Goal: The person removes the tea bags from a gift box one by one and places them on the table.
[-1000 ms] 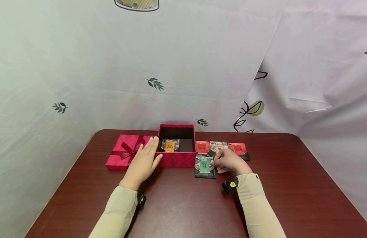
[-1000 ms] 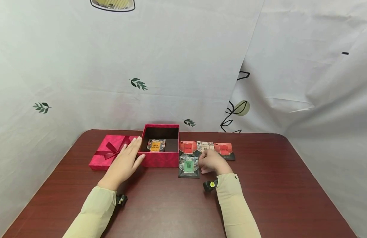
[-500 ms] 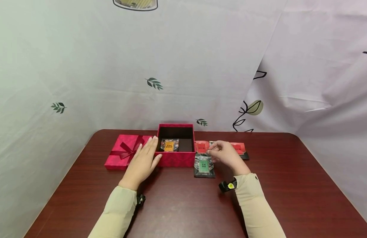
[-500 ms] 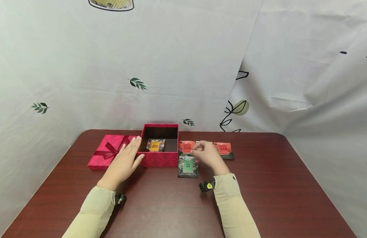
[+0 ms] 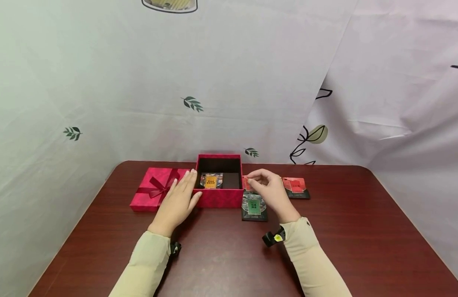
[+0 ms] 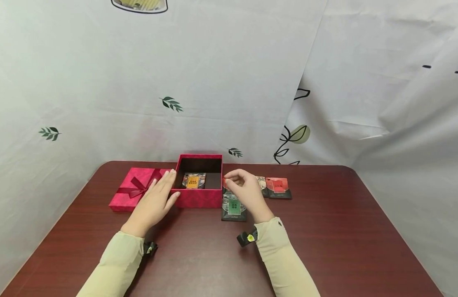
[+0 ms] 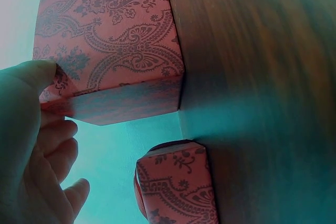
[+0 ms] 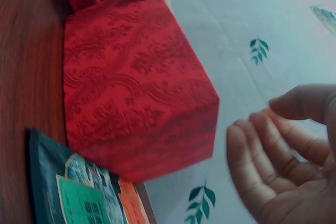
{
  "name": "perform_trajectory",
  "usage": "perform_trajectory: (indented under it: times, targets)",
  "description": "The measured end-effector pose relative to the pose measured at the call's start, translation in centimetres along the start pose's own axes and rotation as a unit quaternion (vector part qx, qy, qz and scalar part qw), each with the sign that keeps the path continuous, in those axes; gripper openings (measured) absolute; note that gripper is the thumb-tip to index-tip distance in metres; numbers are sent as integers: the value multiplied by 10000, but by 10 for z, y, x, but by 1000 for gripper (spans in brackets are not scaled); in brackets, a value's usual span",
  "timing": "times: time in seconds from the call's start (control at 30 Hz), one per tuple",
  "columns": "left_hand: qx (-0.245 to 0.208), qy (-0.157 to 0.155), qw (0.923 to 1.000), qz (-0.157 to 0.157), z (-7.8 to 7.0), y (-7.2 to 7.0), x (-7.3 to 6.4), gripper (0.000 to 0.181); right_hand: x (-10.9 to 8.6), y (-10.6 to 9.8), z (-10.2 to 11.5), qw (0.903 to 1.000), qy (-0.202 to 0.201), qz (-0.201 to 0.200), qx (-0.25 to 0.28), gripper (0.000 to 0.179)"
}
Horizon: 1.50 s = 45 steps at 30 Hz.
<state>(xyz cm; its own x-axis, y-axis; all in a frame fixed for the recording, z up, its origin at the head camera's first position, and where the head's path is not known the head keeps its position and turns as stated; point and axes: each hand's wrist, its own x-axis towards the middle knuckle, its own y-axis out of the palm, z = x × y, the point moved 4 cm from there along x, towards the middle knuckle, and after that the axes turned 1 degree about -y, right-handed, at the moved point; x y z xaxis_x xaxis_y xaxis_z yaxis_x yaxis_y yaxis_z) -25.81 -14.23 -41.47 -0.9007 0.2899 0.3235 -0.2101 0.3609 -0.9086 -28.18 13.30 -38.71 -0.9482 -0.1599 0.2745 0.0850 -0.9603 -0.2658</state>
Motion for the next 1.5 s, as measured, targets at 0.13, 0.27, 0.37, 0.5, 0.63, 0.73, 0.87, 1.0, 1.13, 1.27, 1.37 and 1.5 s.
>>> perform_trajectory:
  times: [0.13, 0.27, 0.37, 0.5, 0.63, 0.73, 0.87, 1.0, 1.13, 1.27, 1.37, 1.5]
  targets:
    - [14, 11, 10000, -5, 0, 0, 1, 70, -2, 10, 8, 9979, -553, -27, 339, 15]
    - [31, 17, 10000, -13, 1, 1, 2, 69, -4, 20, 13, 9936, -947, 91, 602, 16]
    - [29, 11, 10000, -19, 1, 1, 2, 69, -5, 27, 15, 9929, -1066, 185, 497, 20]
    - [14, 10, 10000, -19, 2, 1, 2, 70, -4, 34, 13, 9939, -1033, 237, 293, 25]
    - [9, 12, 10000, 4, 1, 1, 1, 71, 1, 39, 14, 9964, -833, 43, 163, 24]
    - [6, 14, 10000, 6, 2, 1, 0, 71, 6, 42, 18, 9980, -603, -152, 143, 23]
    - [-5, 6, 10000, -21, 2, 1, 0, 71, 16, 48, 23, 9991, -281, -304, -115, 23]
    - [-7, -23, 10000, -19, 3, 1, 0, 71, 27, 56, 26, 9985, -4, -209, -512, 27]
    - [-2, -36, 10000, -1, 3, 1, -1, 71, 36, 66, 28, 9966, 331, -5, -759, 32]
    - [-8, 9, 10000, -39, 2, 1, -1, 70, 47, 78, 27, 9923, 579, 129, -1091, 33]
    - [-10, 33, 10000, -61, 2, 1, 0, 70, 57, 86, 22, 9880, 743, 293, -1319, 34]
    - [-4, 15, 10000, -21, 2, 1, -1, 70, 67, 94, 12, 9823, 1123, 508, -1412, 35]
